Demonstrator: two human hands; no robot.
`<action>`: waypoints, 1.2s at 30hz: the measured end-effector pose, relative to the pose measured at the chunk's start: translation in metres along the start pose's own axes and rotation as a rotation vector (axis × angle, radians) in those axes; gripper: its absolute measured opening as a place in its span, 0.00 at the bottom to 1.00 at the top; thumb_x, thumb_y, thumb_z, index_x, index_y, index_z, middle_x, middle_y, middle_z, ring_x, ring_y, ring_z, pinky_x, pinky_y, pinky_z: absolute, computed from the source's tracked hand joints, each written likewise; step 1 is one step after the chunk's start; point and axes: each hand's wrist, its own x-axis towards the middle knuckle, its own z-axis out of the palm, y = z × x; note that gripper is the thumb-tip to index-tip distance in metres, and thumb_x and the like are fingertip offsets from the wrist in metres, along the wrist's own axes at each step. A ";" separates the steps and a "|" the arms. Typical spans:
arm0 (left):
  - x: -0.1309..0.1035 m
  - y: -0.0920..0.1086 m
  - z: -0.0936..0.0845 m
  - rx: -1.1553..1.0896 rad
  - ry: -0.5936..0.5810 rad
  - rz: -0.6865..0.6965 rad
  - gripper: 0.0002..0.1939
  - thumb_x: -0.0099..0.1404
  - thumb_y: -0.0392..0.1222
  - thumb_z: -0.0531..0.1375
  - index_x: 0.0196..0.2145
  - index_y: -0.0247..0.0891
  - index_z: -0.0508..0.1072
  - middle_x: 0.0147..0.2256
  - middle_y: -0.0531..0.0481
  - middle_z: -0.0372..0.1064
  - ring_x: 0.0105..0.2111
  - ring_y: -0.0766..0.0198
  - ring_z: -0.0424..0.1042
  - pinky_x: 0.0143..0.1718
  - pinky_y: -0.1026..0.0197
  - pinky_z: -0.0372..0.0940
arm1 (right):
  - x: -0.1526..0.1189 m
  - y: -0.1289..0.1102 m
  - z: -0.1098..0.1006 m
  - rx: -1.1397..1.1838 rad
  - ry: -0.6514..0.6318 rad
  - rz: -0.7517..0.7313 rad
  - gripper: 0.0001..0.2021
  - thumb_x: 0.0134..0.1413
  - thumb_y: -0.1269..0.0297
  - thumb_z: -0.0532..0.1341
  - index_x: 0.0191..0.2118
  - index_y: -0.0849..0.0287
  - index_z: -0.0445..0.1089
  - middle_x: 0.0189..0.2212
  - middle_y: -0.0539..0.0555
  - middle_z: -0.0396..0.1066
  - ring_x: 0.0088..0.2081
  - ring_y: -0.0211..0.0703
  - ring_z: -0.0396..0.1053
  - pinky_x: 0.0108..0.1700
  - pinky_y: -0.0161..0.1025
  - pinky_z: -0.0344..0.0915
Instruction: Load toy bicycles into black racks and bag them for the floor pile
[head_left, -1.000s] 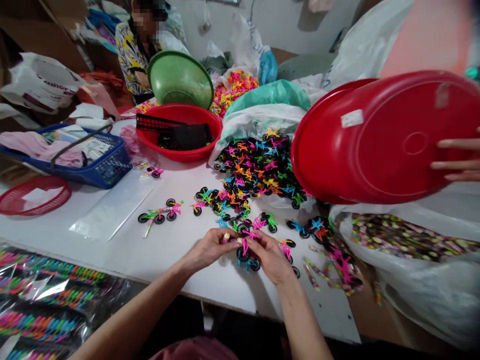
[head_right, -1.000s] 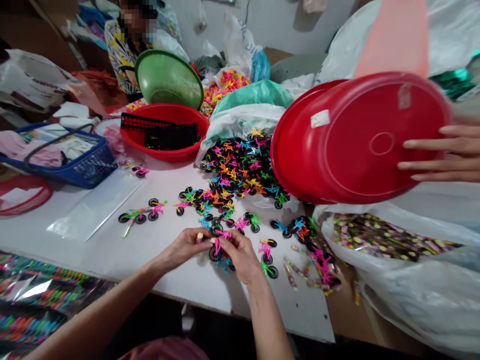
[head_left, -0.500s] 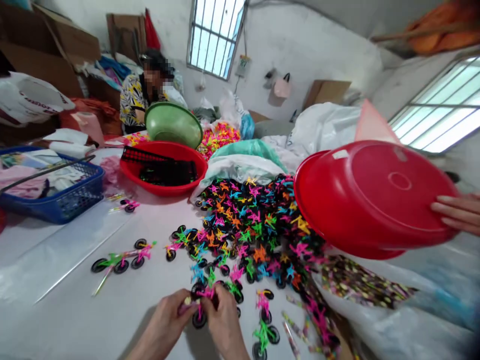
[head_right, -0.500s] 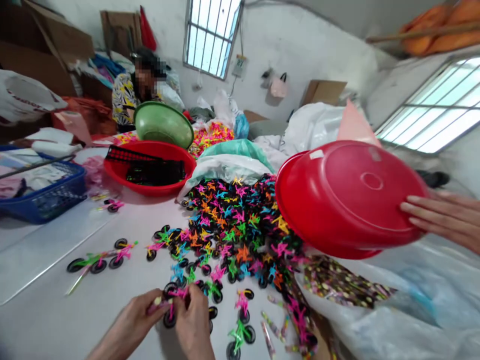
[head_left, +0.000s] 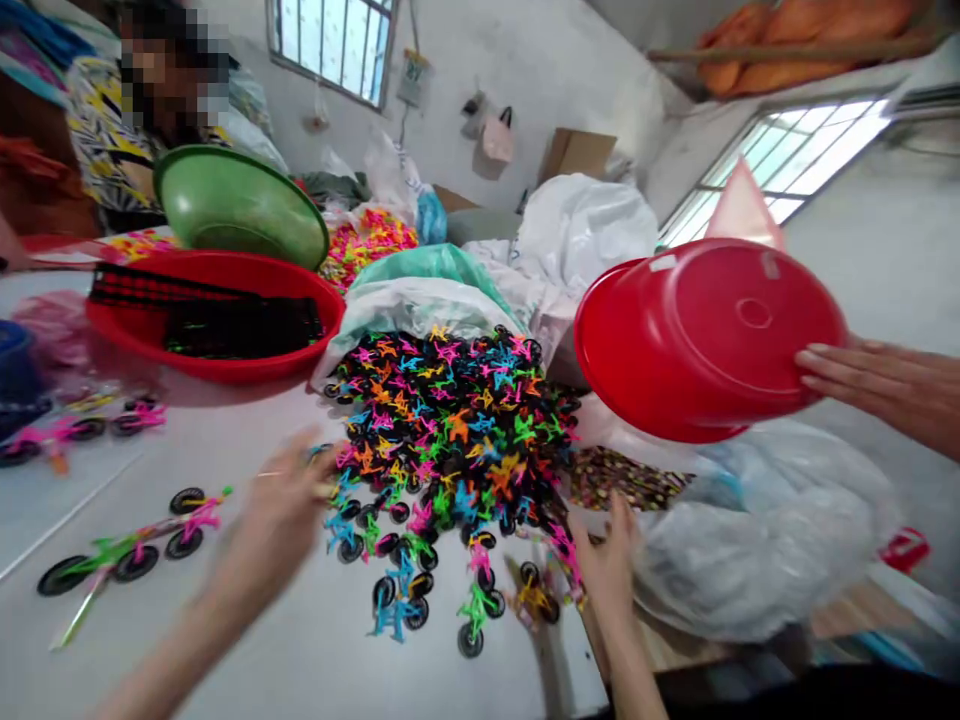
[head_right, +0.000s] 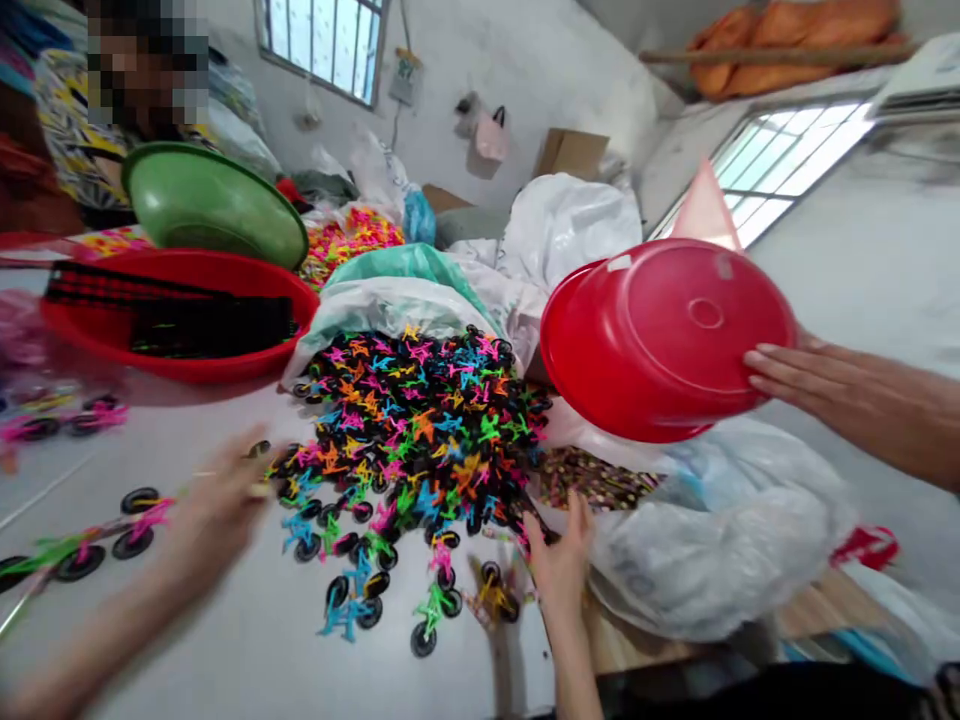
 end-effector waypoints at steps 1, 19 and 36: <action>0.013 0.038 0.025 -0.001 -0.042 0.145 0.24 0.62 0.31 0.49 0.54 0.46 0.63 0.61 0.42 0.49 0.59 0.51 0.53 0.56 0.45 0.55 | 0.018 -0.001 0.011 0.017 -0.003 -0.049 0.41 0.49 0.42 0.56 0.62 0.65 0.50 0.58 0.68 0.50 0.61 0.59 0.48 0.59 0.57 0.49; 0.256 0.041 0.160 0.395 -0.457 0.576 0.19 0.62 0.32 0.49 0.50 0.40 0.67 0.59 0.41 0.54 0.59 0.51 0.52 0.55 0.41 0.50 | 0.136 -0.179 0.186 -0.225 -0.292 -0.353 0.25 0.60 0.59 0.51 0.62 0.55 0.50 0.64 0.61 0.41 0.64 0.62 0.27 0.56 0.69 0.36; 0.094 -0.046 -0.010 0.119 -0.582 -0.257 0.14 0.61 0.37 0.51 0.39 0.31 0.73 0.29 0.50 0.69 0.29 0.66 0.66 0.30 0.67 0.57 | 0.117 0.106 0.062 0.259 -0.503 -0.128 0.26 0.22 0.37 0.62 0.28 0.50 0.74 0.38 0.70 0.68 0.55 0.65 0.57 0.52 0.65 0.44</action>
